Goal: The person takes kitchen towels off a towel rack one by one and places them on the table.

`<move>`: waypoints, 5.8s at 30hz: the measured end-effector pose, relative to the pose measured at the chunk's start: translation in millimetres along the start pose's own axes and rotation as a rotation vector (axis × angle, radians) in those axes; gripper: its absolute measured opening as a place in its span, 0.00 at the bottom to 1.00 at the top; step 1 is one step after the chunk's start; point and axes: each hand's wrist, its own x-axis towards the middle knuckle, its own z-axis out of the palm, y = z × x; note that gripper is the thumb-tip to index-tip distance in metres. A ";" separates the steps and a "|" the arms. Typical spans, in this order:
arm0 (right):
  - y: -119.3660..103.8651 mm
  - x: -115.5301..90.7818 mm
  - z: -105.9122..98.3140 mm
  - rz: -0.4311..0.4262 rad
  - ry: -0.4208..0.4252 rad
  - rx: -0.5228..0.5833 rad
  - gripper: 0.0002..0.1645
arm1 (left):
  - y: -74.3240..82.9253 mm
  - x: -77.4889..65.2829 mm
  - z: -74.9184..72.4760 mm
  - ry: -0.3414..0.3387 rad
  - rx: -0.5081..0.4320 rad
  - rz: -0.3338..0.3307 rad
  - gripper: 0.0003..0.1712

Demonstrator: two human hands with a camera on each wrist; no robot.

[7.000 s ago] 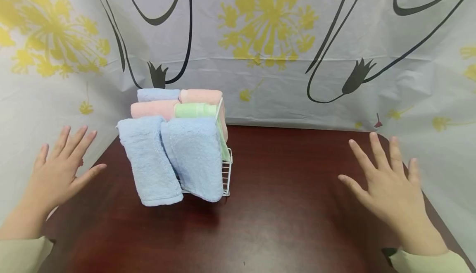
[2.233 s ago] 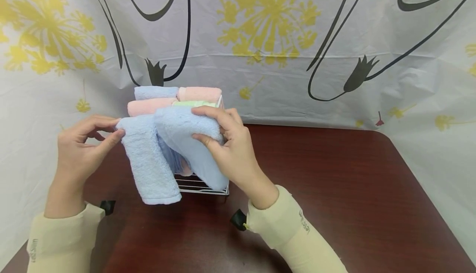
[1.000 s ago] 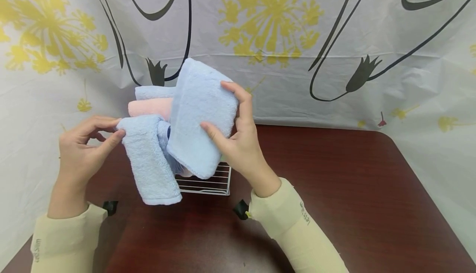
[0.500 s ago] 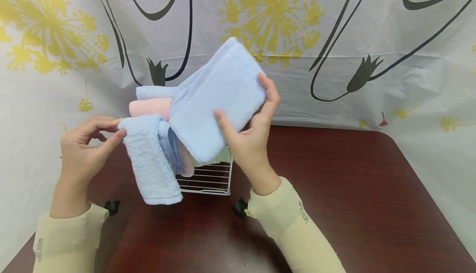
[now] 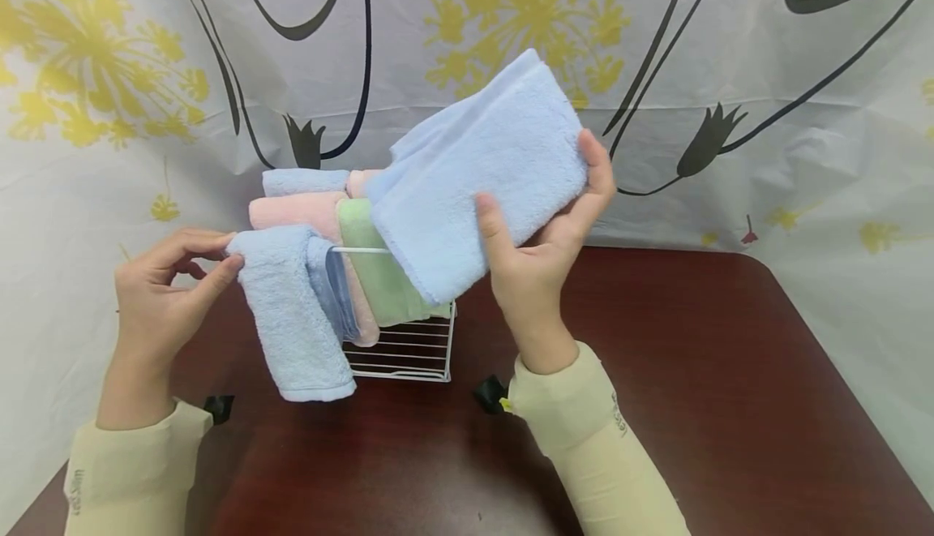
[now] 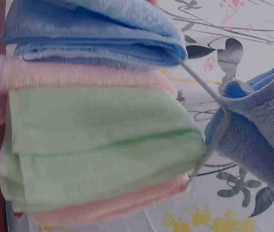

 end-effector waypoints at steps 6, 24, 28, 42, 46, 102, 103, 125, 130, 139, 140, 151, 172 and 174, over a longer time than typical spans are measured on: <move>-3.6 7.1 -7.4 -0.051 0.058 -0.005 0.52 | -0.4 -1.4 -1.2 -0.004 -0.008 -0.003 0.16; 30.6 -7.9 -88.0 0.059 -0.389 -0.477 0.48 | -1.3 -0.8 -0.8 0.013 -0.023 -0.002 0.16; 36.3 -11.1 -100.8 0.187 -0.471 -0.488 0.49 | -1.6 -0.9 -0.4 0.006 -0.023 0.001 0.16; 56.4 -13.0 -122.3 0.542 -0.602 -0.491 0.45 | -0.1 -2.7 1.3 0.006 -0.016 0.002 0.16; 67.1 -14.0 -127.5 0.693 -0.648 -0.473 0.43 | -0.2 -2.6 1.5 0.008 -0.022 0.004 0.17; 174.4 -31.3 -195.0 0.867 -0.934 -0.800 0.45 | -1.1 -0.4 3.1 0.018 -0.040 0.009 0.17; 174.4 -30.1 -195.6 0.871 -0.942 -0.804 0.45 | -1.2 -0.2 3.2 0.018 -0.041 0.012 0.17; 164.2 -18.5 -210.5 0.844 -0.961 -0.981 0.46 | -1.0 -3.1 2.5 0.024 -0.048 -0.007 0.18; 159.7 -16.9 -208.9 0.809 -0.984 -1.073 0.44 | -0.6 -2.9 2.8 0.023 -0.057 -0.008 0.17; 152.2 -10.0 -213.9 0.766 -0.991 -1.102 0.42 | -0.9 -3.1 2.8 0.028 -0.049 -0.001 0.17; 150.2 -9.3 -214.0 0.757 -0.989 -1.098 0.41 | -0.8 -2.9 2.8 0.029 -0.045 -0.001 0.17; 121.5 -8.2 -207.7 0.700 -0.887 -1.001 0.37 | -0.3 -3.4 2.7 0.028 -0.044 -0.006 0.18; 27.7 -37.3 -122.5 0.523 -0.697 -0.499 0.30 | -2.7 -5.6 3.5 0.041 -0.020 -0.020 0.17; 20.2 -41.3 -112.3 0.507 -0.699 -0.439 0.30 | -2.9 -6.0 3.5 0.046 -0.016 -0.020 0.17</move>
